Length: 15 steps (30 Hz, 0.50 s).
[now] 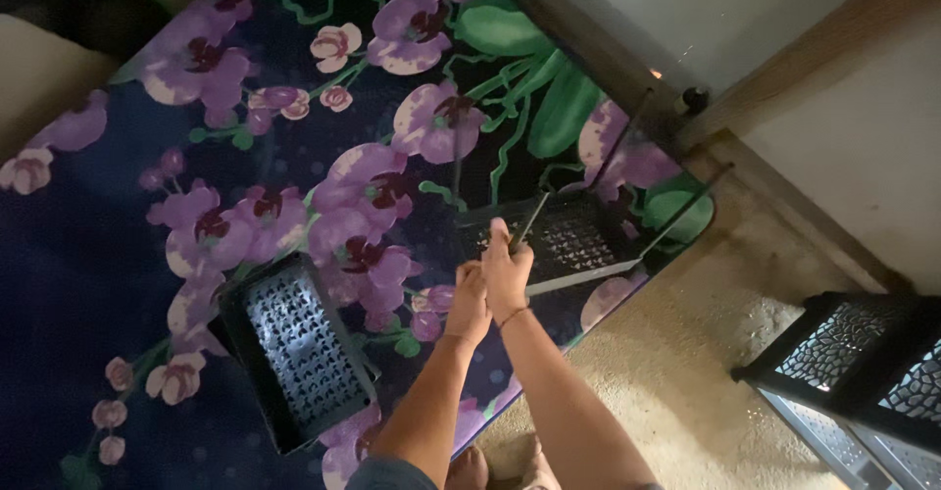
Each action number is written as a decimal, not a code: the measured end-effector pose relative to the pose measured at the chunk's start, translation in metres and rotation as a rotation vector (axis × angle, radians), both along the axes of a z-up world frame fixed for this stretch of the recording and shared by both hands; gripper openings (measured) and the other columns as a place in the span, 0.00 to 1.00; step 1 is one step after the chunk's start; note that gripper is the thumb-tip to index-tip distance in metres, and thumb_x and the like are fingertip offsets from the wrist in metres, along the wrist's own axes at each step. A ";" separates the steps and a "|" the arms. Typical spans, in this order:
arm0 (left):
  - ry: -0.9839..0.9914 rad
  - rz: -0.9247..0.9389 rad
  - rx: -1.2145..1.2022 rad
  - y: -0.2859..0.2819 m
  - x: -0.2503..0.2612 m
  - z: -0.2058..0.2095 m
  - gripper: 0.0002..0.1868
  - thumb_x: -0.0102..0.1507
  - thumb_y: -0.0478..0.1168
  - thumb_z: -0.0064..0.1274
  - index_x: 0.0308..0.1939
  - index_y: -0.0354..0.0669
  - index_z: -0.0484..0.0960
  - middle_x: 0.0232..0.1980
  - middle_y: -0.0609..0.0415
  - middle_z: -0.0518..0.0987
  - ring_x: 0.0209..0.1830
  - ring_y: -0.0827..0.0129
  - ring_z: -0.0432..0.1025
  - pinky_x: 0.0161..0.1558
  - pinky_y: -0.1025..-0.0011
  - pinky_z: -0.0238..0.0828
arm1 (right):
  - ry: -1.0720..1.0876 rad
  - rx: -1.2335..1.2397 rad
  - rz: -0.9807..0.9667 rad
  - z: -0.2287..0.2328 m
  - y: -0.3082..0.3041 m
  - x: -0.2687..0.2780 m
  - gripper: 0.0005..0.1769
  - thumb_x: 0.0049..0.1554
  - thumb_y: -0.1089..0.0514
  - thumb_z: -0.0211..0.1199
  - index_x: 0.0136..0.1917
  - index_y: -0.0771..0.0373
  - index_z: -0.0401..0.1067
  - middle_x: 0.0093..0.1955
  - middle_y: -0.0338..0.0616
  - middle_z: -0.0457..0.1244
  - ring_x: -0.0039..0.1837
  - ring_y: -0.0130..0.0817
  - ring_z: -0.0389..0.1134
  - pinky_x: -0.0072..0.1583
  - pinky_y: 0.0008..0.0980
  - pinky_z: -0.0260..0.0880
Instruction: The person assembles a black plastic tray by inserting four metal rods into the corners. They repeatedly lift, flip, and adjust the tray to secure the rods, then place it on a floral-patterned surface next to another tray.
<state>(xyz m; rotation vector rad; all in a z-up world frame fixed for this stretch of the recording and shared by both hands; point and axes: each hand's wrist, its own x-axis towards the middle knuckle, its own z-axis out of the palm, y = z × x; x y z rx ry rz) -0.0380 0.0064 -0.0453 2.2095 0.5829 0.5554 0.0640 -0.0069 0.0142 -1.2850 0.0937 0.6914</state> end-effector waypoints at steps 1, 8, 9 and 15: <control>0.002 0.010 -0.023 0.001 0.001 -0.003 0.16 0.56 0.30 0.54 0.49 0.36 0.79 0.52 0.42 0.77 0.60 0.44 0.65 0.61 0.54 0.64 | 0.094 0.014 0.007 0.004 0.003 0.004 0.24 0.63 0.50 0.63 0.29 0.56 0.61 0.26 0.27 0.52 0.27 0.19 0.50 0.30 0.26 0.48; 0.046 0.036 0.052 0.009 -0.018 -0.035 0.08 0.62 0.35 0.57 0.38 0.38 0.74 0.46 0.41 0.76 0.56 0.43 0.66 0.55 0.52 0.65 | 0.064 0.184 0.113 0.019 -0.008 0.027 0.30 0.65 0.43 0.61 0.29 0.53 0.51 0.25 0.28 0.45 0.26 0.21 0.44 0.30 0.27 0.41; 0.053 0.034 0.079 0.008 -0.020 -0.041 0.08 0.61 0.35 0.58 0.38 0.38 0.74 0.45 0.40 0.75 0.53 0.42 0.66 0.53 0.51 0.64 | 0.072 0.185 0.130 0.020 -0.010 0.029 0.28 0.65 0.44 0.62 0.31 0.53 0.52 0.26 0.27 0.45 0.27 0.20 0.44 0.31 0.27 0.41; 0.301 0.014 0.022 -0.001 -0.032 -0.068 0.11 0.63 0.42 0.56 0.38 0.37 0.74 0.39 0.41 0.76 0.47 0.43 0.67 0.50 0.48 0.63 | 0.105 0.272 0.193 0.021 -0.021 0.036 0.24 0.67 0.42 0.52 0.37 0.60 0.59 0.28 0.34 0.50 0.28 0.24 0.50 0.32 0.28 0.48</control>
